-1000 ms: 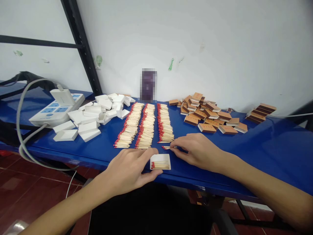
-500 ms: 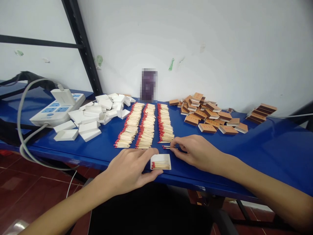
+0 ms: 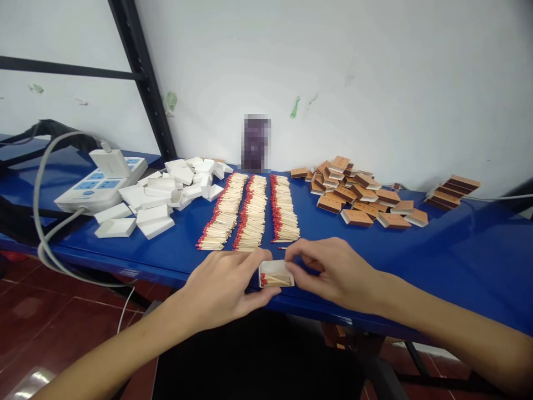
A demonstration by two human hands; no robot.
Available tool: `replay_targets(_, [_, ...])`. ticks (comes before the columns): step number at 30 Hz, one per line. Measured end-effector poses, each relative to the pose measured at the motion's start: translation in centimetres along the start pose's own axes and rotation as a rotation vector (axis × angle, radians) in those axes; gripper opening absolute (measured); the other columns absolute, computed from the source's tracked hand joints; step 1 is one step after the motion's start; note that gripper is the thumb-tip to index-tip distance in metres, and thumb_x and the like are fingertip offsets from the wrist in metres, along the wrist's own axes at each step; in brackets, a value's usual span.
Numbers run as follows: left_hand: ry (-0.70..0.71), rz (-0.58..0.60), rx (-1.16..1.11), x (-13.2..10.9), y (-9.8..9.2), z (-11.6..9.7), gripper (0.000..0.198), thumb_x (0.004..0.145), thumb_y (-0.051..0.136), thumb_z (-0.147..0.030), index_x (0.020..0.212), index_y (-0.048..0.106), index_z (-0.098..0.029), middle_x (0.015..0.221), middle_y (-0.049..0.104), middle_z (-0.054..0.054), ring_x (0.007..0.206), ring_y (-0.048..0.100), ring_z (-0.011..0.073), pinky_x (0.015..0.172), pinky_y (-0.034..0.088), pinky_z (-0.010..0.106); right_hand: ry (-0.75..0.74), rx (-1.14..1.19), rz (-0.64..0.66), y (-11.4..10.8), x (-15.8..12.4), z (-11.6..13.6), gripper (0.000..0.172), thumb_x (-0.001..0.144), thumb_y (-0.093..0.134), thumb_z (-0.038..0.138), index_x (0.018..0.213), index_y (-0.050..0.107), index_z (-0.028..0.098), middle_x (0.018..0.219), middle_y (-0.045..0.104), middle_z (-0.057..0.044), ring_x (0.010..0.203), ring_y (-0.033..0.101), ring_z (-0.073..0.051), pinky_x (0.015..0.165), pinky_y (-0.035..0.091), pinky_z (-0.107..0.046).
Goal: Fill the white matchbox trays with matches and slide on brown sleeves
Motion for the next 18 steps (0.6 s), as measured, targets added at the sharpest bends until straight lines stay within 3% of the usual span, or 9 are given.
replay_targets(3, [0.0, -0.018, 0.015, -0.2, 0.1, 0.1, 0.034, 0.095, 0.053, -0.049, 0.115, 0.052, -0.022, 0.086, 0.07, 0.001, 0.072, 0.068, 0.0218, 0.063, 0.045, 0.03, 0.044, -0.095, -0.113, -0.8, 0.0, -1.4, 0.011, 0.092, 0.052, 0.021, 0.088, 0.062, 0.017, 0.057, 0.054, 0.005, 0.043, 0.039, -0.008, 0.047, 0.028, -0.022])
replay_targets(10, [-0.038, 0.004, -0.101, -0.1, -0.7, 0.0, 0.035, 0.09, 0.059, -0.052, 0.108, 0.058, -0.022, 0.062, 0.05, -0.006, 0.056, 0.054, 0.0151, 0.056, 0.036, 0.025, 0.125, -0.15, 0.114, -0.2, 0.1, -3.3, 0.015, 0.094, 0.053, 0.023, 0.089, 0.066, 0.016, 0.063, 0.061, 0.001, 0.049, 0.047, -0.011, 0.052, 0.033, -0.024])
replay_targets(18, [-0.104, -0.005, -0.335, 0.2, -0.8, 0.4, 0.028, 0.074, 0.076, -0.043, 0.083, 0.061, -0.022, 0.053, 0.04, -0.01, 0.047, 0.039, 0.0084, 0.048, 0.027, 0.024, 0.085, -0.17, 0.059, 0.8, 0.4, -3.3, 0.016, 0.097, 0.052, 0.024, 0.093, 0.065, 0.017, 0.082, 0.072, -0.004, 0.064, 0.063, -0.015, 0.058, 0.04, -0.024])
Point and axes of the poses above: each hand's wrist, its own x-axis towards the middle knuckle, its own y-axis out of the palm, z = x × y, the point moved 2 cm from there along x, towards the middle knuckle
